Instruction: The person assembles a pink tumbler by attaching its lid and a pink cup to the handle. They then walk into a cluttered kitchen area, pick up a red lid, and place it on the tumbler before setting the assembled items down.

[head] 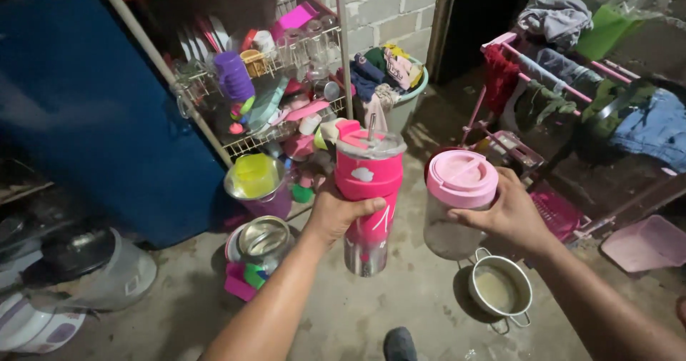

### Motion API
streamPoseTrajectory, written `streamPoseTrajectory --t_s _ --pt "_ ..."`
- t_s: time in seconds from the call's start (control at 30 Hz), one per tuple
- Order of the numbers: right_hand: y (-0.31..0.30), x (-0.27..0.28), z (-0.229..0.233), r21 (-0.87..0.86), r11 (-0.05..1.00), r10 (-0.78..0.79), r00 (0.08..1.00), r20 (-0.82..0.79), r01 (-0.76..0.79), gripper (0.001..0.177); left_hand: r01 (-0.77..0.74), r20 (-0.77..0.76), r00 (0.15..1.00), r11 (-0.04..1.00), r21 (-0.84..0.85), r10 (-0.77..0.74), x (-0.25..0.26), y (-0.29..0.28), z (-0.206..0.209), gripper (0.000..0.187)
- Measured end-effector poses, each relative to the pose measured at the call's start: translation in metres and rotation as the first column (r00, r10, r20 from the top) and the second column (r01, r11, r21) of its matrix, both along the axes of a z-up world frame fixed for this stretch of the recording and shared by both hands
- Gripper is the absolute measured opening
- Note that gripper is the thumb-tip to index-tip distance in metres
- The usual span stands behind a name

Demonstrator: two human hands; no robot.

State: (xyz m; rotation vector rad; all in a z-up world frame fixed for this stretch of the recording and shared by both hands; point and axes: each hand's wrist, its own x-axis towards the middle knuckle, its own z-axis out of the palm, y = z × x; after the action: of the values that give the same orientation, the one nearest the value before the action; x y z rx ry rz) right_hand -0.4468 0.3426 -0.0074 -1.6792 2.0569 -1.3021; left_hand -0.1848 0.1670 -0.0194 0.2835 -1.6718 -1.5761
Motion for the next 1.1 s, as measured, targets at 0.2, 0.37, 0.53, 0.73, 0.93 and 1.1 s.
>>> streamPoseTrajectory --t_s 0.2,0.37,0.53,0.73,0.93,1.1 --pt "-0.008 -0.081 -0.004 0.075 0.997 0.017 0.996 -0.09 -0.011 0.08 0.014 -0.035 0.999 0.998 0.068 -0.011 -0.07 0.0 -0.014 0.08" --pt "0.001 -0.131 0.015 0.053 0.998 0.025 0.997 -0.069 -0.021 0.084 0.028 -0.09 0.996 0.995 0.096 -0.019 -0.123 0.022 -0.007 0.079" --pt "-0.002 -0.183 0.029 0.036 0.992 0.12 0.99 -0.078 -0.118 0.079 -0.019 -0.031 0.999 0.995 0.097 0.022 -0.168 0.054 0.003 0.077" --pt "-0.009 -0.247 0.018 0.048 0.971 0.239 0.967 -0.092 -0.235 0.071 -0.284 0.035 0.959 0.954 0.101 0.281 -0.226 0.115 -0.009 0.083" --pt "0.008 -0.314 0.004 -0.016 0.895 0.446 0.892 0.074 -0.447 0.071 -0.508 0.071 0.861 0.855 0.103 0.503 -0.287 0.209 -0.009 0.072" --pt "0.029 -0.342 0.002 -0.002 0.845 0.534 0.845 -0.018 -0.534 0.059 -0.542 0.008 0.833 0.813 0.212 0.553 -0.327 0.284 -0.014 0.067"
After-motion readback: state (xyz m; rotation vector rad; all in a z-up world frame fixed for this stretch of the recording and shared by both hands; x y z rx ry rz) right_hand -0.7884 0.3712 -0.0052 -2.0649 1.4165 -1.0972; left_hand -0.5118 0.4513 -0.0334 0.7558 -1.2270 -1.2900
